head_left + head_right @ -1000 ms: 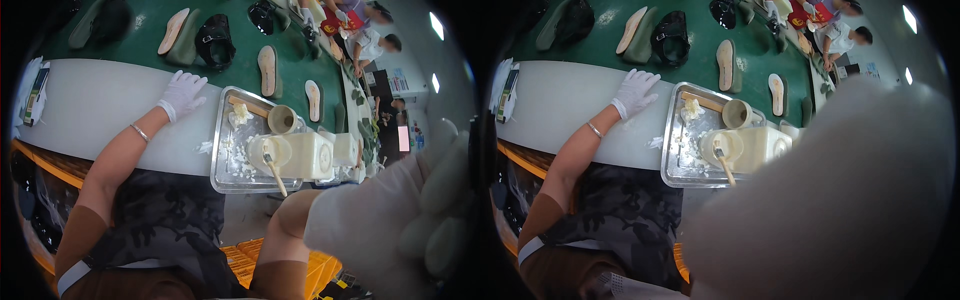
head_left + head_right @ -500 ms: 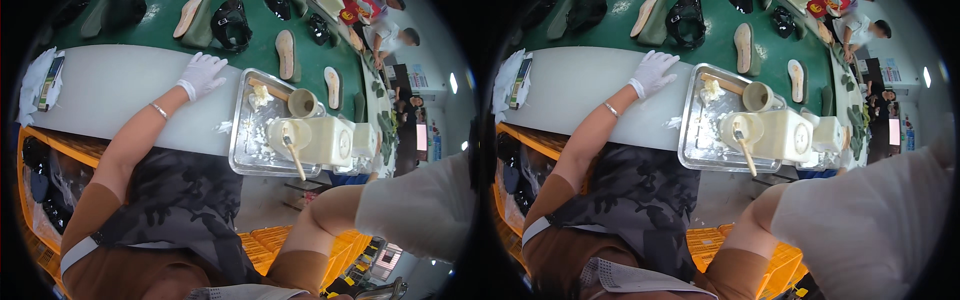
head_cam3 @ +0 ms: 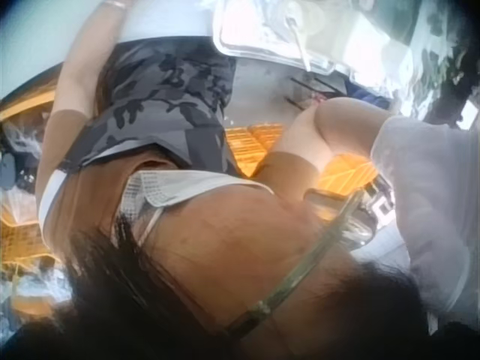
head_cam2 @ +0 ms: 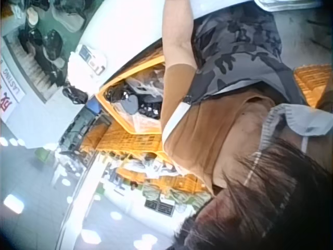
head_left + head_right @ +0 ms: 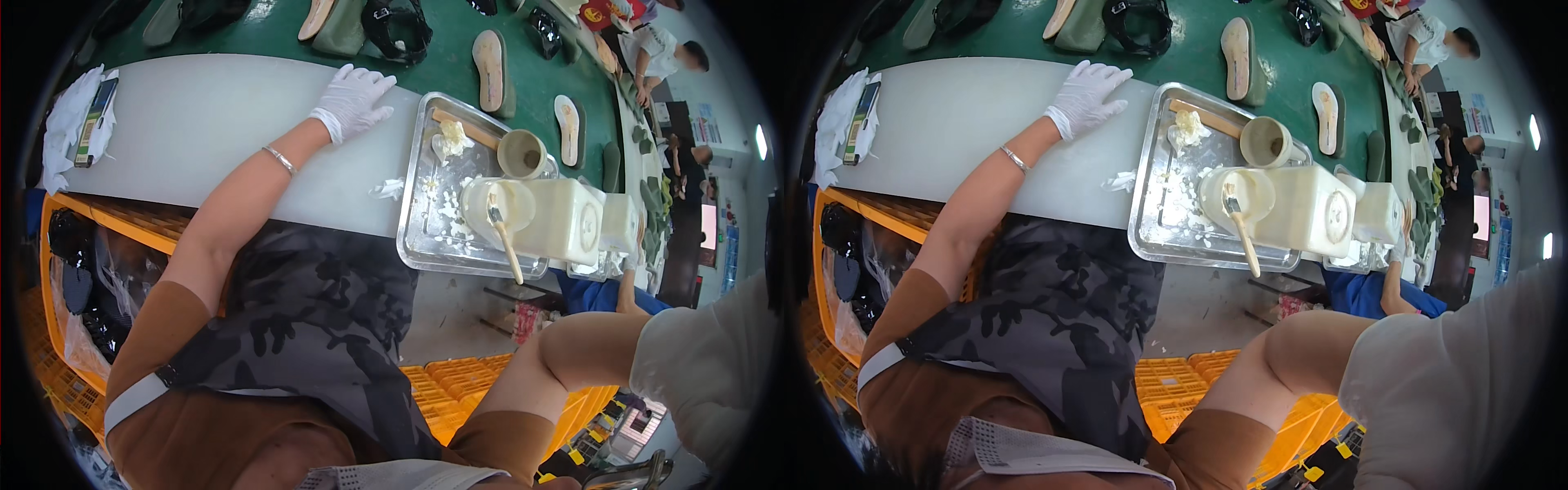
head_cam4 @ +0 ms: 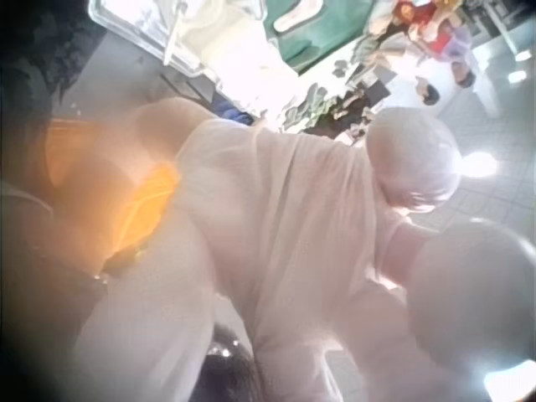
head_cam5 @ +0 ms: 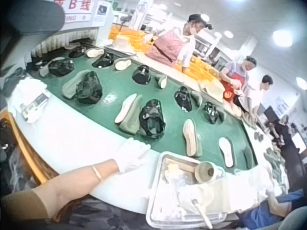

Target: The person picks up black slip-on shoes from a yellow crate and applies a white adhesive to the textured soles using a brush. The person repeatedly dips the brush into a container of glue and coats the bottom of each shoe before placing it on the green workbench.

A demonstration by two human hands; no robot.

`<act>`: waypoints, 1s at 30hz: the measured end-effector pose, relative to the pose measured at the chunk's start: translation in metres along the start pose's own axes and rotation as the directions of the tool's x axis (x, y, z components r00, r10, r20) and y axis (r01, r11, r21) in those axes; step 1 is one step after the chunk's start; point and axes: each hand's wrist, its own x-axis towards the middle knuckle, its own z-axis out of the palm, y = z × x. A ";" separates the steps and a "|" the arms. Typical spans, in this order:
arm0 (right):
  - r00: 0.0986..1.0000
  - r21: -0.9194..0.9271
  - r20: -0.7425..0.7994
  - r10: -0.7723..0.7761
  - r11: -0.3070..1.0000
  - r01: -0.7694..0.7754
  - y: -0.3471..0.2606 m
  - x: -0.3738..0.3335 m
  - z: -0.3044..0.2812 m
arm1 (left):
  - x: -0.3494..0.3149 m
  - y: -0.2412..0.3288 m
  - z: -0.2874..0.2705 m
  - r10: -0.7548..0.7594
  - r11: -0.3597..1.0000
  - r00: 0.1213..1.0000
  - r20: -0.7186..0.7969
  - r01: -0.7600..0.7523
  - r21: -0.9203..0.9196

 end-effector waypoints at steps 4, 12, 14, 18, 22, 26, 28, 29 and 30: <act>1.000 -0.014 -0.014 -0.022 1.000 0.022 0.002 0.000 -0.001 | 0.004 -0.001 -0.006 0.017 1.000 0.999 0.035 -0.016 -0.023; 1.000 -0.043 -0.003 -0.011 0.999 0.011 -0.005 -0.005 -0.007 | -0.005 0.005 -0.003 0.032 0.999 0.997 -0.074 -0.033 -0.012; 1.000 -0.043 -0.001 -0.011 0.999 0.011 -0.004 0.000 -0.007 | 0.002 0.001 -0.011 0.026 0.999 0.999 -0.036 -0.027 -0.034; 1.000 0.002 0.029 -0.002 1.000 0.002 0.009 0.008 -0.004 | -0.008 -0.002 -0.003 0.005 1.000 0.994 -0.109 -0.006 -0.012; 1.000 -0.054 -0.005 0.009 0.998 -0.009 0.007 0.029 -0.002 | 0.005 0.010 -0.005 0.026 0.996 0.999 -0.028 -0.029 -0.089; 0.992 -0.036 -0.103 0.077 0.996 -0.081 0.025 0.059 -0.003 | -0.012 -0.003 -0.026 -0.002 1.000 1.000 -0.019 0.002 -0.027; 0.992 -0.084 -0.111 0.063 0.994 -0.072 0.030 0.068 -0.012 | 0.017 0.015 -0.017 0.040 0.998 0.994 -0.102 -0.045 -0.039; 0.990 -0.088 -0.126 0.071 0.993 -0.082 0.030 0.065 -0.012 | 0.021 0.012 -0.018 0.010 1.000 0.999 -0.039 -0.010 -0.006; 0.987 -0.072 -0.140 0.081 0.993 -0.091 0.040 0.065 -0.012 | 0.019 0.001 -0.025 -0.023 0.999 0.999 0.023 0.022 0.027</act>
